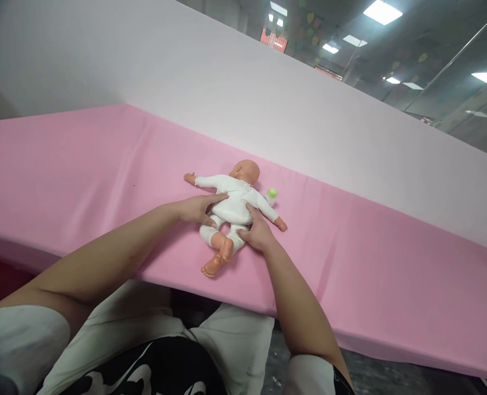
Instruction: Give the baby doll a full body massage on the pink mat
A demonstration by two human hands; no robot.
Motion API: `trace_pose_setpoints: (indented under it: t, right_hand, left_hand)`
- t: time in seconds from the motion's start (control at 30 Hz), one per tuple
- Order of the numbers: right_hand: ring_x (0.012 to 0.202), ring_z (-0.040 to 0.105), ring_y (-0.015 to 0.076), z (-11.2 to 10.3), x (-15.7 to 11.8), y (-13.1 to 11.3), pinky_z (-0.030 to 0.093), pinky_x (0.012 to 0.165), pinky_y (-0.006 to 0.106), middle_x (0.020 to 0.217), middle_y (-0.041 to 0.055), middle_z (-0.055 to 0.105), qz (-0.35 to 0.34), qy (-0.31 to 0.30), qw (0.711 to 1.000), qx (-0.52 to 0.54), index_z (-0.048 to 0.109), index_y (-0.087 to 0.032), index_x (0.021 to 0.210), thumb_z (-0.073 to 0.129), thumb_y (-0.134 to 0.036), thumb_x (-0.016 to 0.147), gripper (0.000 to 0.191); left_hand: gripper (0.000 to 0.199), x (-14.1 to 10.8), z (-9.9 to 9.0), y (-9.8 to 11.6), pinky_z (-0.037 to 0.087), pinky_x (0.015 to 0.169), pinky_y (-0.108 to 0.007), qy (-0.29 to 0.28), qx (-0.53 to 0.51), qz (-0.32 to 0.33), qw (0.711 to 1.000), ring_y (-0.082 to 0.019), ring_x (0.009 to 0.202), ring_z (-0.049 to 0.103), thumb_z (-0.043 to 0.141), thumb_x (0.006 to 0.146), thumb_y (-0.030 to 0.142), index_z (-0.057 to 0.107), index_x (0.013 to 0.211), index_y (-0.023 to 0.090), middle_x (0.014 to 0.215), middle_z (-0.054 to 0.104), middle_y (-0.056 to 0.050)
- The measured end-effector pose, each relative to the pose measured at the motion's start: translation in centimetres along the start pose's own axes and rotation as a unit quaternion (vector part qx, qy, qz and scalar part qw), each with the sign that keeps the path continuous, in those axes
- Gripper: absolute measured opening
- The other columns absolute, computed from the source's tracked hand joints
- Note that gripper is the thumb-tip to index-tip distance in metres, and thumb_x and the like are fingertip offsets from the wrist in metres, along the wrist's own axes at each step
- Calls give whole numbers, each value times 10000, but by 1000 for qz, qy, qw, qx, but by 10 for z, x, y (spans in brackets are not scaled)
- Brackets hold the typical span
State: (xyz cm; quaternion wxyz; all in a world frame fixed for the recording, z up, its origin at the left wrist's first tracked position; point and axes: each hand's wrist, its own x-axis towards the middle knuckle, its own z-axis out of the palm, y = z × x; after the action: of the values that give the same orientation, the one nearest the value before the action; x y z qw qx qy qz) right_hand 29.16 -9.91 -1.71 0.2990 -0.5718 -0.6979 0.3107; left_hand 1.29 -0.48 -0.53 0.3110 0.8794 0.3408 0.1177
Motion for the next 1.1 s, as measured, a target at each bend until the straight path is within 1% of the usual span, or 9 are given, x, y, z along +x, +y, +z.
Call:
trace_pose_setpoints:
  t: [0.23,0.4,0.53,0.67,0.77,0.83,0.9,1.0,1.1]
  right_hand:
    - [1513,479,313,-10,2,11,456,1218,476,1738,57,359,-23,-28,999,13,315,-311,1684,790,-272,792,1011]
    - [1511,480,306,-18,1,13,415,1252,483,1708,51,415,-27,-37,999,-7,335,-308,1678,791,-290,807,983]
    - [1560,420,317,-17,-4,7,356,1292,509,1711,61,413,-46,-24,998,-44,367,-294,1665,799,-333,821,948]
    - [1545,443,352,-11,-16,-10,373,1273,557,1698,101,434,-85,-29,987,-129,360,-257,1672,769,-394,867,913]
    - [1508,486,385,-6,-26,-24,404,1234,601,1672,104,473,-99,-38,976,-191,372,-267,1667,753,-474,894,886]
    - [1468,526,407,-4,-31,-29,451,1180,615,1641,110,514,-94,-25,970,-221,403,-284,1651,750,-555,896,874]
    - [1404,577,424,-2,-34,-32,491,1120,616,1559,133,598,-89,19,964,-250,486,-278,1599,752,-609,886,830]
    - [1259,666,406,3,-37,-34,526,1057,595,1320,144,744,-116,129,948,-269,658,-251,1418,717,-570,927,589]
    - [1130,712,349,12,-37,-36,542,1048,541,1148,118,791,-184,170,934,-255,746,-250,1220,664,-461,974,334]
  left_hand:
    - [1226,-6,-5,9,475,1162,-453,-13,-7,-22,1000,-398,1485,504,808,744,542,146,1735,250,1715,394,-134]
    - [1267,-3,-4,2,397,1231,-462,-26,24,-6,999,-392,1581,368,826,711,536,121,1734,283,1784,234,-103]
    - [1279,-3,-5,4,339,1264,-466,-39,61,-7,997,-379,1606,318,839,705,507,105,1733,300,1794,189,-99]
    - [1233,-17,-8,16,355,1246,-474,-28,103,-6,994,-403,1554,394,874,694,426,223,1712,181,1744,315,-172]
    - [1119,-31,-8,25,397,1212,-491,-9,120,-7,993,-405,1516,444,867,725,429,332,1676,179,1721,370,-170]
    - [1059,-37,-7,31,418,1190,-508,16,141,-4,990,-415,1494,466,867,734,495,408,1642,200,1711,385,-169]
    - [965,-40,-3,38,409,1187,-536,77,175,23,981,-425,1472,478,852,750,578,510,1574,211,1657,456,-168]
    - [661,-42,7,49,435,1137,-537,184,218,83,955,-392,1319,584,776,838,605,686,1357,206,1397,646,-149]
    - [387,-40,21,57,499,998,-475,209,242,133,938,-309,1057,660,652,957,520,757,1128,189,1115,704,-116]
